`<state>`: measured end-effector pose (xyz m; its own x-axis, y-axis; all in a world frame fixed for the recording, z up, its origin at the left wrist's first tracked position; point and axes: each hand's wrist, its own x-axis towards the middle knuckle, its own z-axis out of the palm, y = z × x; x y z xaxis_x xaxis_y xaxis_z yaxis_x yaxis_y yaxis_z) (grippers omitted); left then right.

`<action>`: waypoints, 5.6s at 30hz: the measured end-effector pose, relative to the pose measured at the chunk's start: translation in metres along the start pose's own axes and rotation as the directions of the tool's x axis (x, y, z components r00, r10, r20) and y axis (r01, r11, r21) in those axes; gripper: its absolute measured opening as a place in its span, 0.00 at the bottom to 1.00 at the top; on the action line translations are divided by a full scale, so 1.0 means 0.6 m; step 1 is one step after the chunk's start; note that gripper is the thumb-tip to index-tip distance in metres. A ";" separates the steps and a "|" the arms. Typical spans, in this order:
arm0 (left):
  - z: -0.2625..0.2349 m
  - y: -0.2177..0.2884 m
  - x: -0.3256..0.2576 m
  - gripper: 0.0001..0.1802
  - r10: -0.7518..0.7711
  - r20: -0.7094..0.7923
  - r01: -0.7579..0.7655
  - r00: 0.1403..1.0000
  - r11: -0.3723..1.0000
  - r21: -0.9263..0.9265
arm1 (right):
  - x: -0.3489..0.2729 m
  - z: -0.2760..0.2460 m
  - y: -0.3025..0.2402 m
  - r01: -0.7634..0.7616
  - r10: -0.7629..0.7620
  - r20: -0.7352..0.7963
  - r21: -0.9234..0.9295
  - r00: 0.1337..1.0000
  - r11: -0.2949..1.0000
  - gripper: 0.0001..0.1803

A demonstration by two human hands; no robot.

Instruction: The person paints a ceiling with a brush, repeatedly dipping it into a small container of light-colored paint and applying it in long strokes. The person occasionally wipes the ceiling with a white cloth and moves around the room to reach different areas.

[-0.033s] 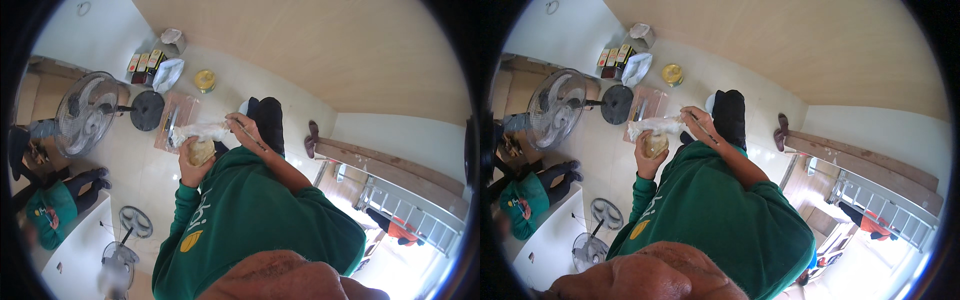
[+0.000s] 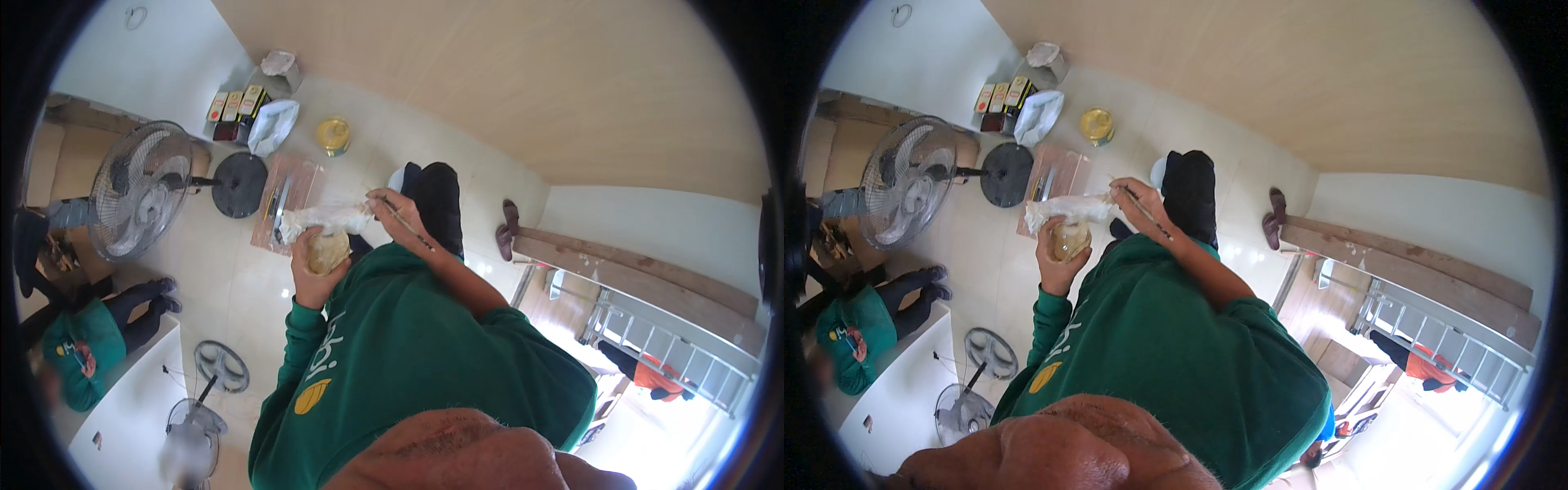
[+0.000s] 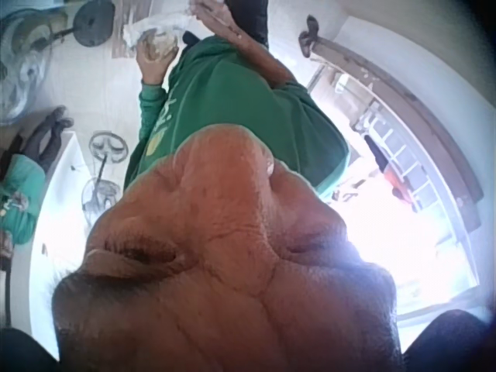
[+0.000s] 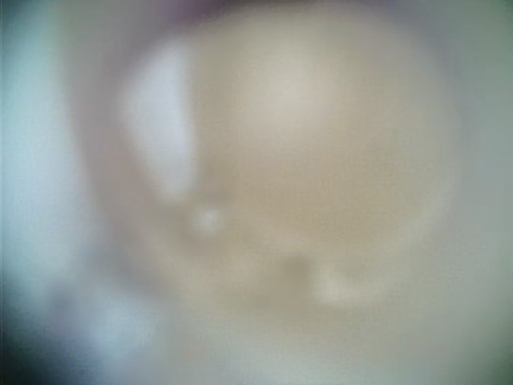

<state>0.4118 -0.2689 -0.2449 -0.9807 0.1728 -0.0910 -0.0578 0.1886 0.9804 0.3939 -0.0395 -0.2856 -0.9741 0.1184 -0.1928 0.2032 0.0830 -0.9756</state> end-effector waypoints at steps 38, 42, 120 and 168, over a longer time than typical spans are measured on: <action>0.021 -0.020 0.004 0.44 0.197 -0.090 -0.204 0.976 0.976 -0.078 | 0.028 0.003 -0.112 0.312 -0.316 0.034 -0.295 0.948 0.903 0.21; 0.025 -0.002 -0.024 0.45 0.281 -0.054 -0.280 0.958 0.960 0.025 | 0.024 0.010 -0.109 0.259 -0.203 0.246 -0.220 0.948 0.941 0.25; 0.170 0.136 0.156 0.43 -0.006 0.126 0.019 0.992 0.995 -0.101 | 0.139 -0.167 -0.079 0.406 -0.406 0.010 -0.009 0.914 0.914 0.08; 0.260 0.125 0.115 0.45 -0.018 0.014 0.020 1.000 0.988 -0.155 | 0.121 -0.246 -0.085 0.403 -0.375 0.187 -0.143 0.908 0.904 0.11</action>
<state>0.3692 -0.0919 -0.2052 -0.9767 0.1833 -0.1115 -0.1058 0.0403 0.9936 0.3276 0.1109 -0.2343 -0.9793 -0.1085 0.1709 -0.1942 0.2642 -0.9447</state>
